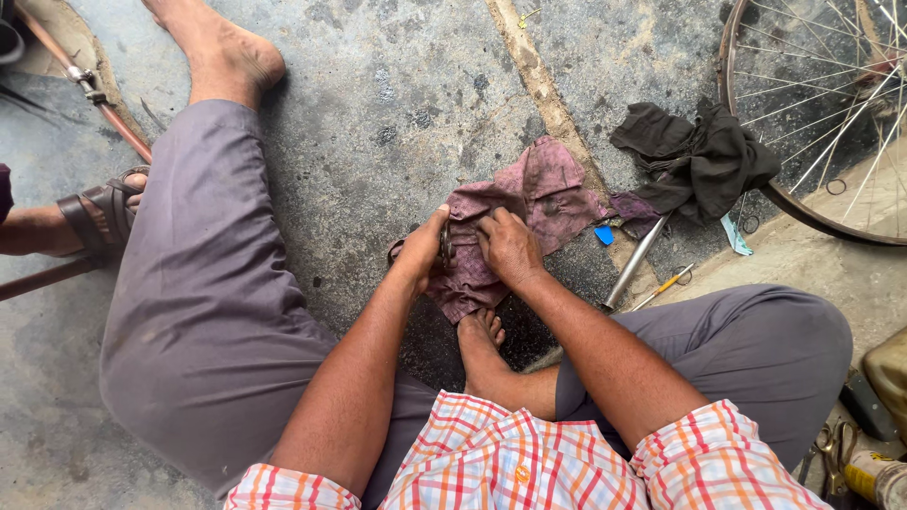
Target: The person cleans a bicycle gear component using a cloth and wipes the grime away, then holds the gear up and indicates specific areas on the component while seated on the floor.
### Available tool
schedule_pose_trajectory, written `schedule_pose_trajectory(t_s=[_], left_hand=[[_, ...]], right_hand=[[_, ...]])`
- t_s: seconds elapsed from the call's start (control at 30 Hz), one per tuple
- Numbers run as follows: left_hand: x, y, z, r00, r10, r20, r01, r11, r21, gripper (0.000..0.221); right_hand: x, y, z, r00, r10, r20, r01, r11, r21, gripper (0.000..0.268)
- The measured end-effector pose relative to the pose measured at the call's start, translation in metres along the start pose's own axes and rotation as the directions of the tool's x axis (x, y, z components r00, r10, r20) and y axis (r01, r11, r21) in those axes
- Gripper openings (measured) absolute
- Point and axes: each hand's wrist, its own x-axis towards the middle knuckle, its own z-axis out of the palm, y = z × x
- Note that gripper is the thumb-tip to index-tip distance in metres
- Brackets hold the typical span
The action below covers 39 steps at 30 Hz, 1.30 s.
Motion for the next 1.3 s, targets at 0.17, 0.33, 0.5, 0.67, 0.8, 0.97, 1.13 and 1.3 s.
schedule_pose_trajectory(t_s=[0.17, 0.33, 0.5, 0.67, 0.8, 0.97, 1.13, 1.3], left_hand=[[-0.001, -0.001, -0.001, 1.000, -0.024, -0.006, 0.024, 0.999, -0.030, 0.051], [0.010, -0.007, -0.002, 1.000, 0.006, 0.019, -0.005, 0.997, -0.078, 0.050], [0.013, -0.009, -0.004, 0.999, 0.027, 0.035, -0.026, 0.999, -0.024, 0.049], [0.007, -0.003, -0.003, 0.999, 0.032, 0.028, -0.032, 0.999, 0.028, 0.048], [0.010, -0.005, 0.000, 0.997, 0.064, 0.042, -0.063, 0.998, -0.016, 0.049], [0.010, -0.012, -0.003, 0.997, 0.046, 0.065, -0.045, 0.999, -0.006, 0.052], [-0.007, 0.012, 0.004, 0.998, -0.048, 0.030, 0.050, 0.996, -0.075, 0.065], [-0.043, 0.037, 0.016, 0.971, 0.050, 0.233, -0.010, 0.985, -0.172, 0.070]], right_hand=[[0.020, -0.009, 0.001, 0.998, -0.023, -0.058, 0.028, 0.996, 0.086, 0.020], [0.053, -0.010, 0.009, 0.982, -0.178, -0.065, 0.180, 0.983, 0.023, 0.011], [0.065, -0.016, 0.014, 0.987, -0.095, 0.133, 0.107, 0.991, -0.085, 0.017], [0.090, -0.019, 0.013, 0.959, 0.024, 0.281, 0.018, 0.989, -0.148, 0.017], [0.093, -0.018, 0.013, 0.957, -0.015, 0.290, 0.056, 0.989, -0.134, 0.031], [0.072, -0.016, -0.002, 0.986, -0.039, 0.161, 0.041, 0.999, -0.007, 0.032], [0.033, -0.003, -0.027, 0.972, 0.189, 0.138, -0.221, 0.936, 0.275, 0.029], [0.020, 0.011, -0.035, 0.935, 0.284, 0.212, -0.353, 0.700, 0.621, 0.020]])
